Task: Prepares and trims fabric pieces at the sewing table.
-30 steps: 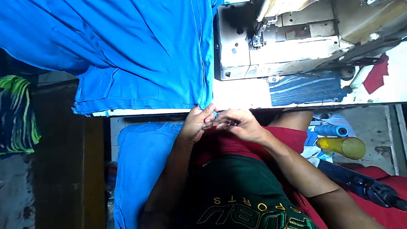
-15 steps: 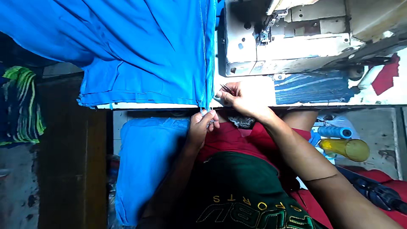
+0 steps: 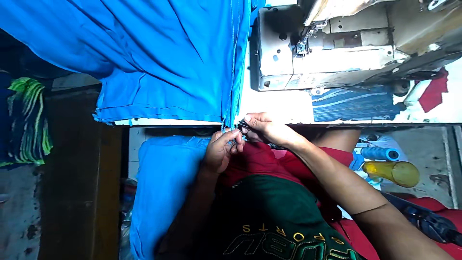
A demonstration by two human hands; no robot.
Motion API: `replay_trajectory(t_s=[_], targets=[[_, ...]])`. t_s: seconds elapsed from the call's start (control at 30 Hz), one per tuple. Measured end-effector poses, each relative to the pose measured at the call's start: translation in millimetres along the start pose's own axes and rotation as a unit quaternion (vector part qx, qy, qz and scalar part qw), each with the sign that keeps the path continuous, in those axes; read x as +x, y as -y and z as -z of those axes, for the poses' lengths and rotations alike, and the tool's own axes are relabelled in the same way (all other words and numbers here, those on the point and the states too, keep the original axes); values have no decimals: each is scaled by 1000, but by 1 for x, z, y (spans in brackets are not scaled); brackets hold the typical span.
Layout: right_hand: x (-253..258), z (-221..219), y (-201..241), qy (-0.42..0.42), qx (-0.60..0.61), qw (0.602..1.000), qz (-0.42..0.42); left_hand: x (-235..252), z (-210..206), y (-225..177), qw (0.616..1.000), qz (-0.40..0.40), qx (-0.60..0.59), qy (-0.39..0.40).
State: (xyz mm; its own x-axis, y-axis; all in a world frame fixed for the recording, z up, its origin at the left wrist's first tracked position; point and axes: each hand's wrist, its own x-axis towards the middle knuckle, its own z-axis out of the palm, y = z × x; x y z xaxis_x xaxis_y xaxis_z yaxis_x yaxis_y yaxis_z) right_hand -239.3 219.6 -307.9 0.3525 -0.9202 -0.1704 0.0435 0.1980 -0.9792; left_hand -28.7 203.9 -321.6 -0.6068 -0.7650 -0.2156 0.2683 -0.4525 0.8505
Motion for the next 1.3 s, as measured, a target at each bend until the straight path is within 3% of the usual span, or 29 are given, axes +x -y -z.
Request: replay_trajectory(t_s=[0.17, 0.4, 0.9, 1.3], targets=[[7, -23, -22, -12, 193, 980, 44, -4, 4, -6, 1000, -3, -4, 12], [17, -38, -31, -42, 249, 966, 58, -7, 14, -11, 1000, -5, -12, 21], [20, -40, -37, -76, 180, 972, 132, -17, 32, -11, 999, 24, -10, 24], [9, -37, -47, -54, 46, 996, 60, -29, 44, -15, 999, 31, 20, 34]])
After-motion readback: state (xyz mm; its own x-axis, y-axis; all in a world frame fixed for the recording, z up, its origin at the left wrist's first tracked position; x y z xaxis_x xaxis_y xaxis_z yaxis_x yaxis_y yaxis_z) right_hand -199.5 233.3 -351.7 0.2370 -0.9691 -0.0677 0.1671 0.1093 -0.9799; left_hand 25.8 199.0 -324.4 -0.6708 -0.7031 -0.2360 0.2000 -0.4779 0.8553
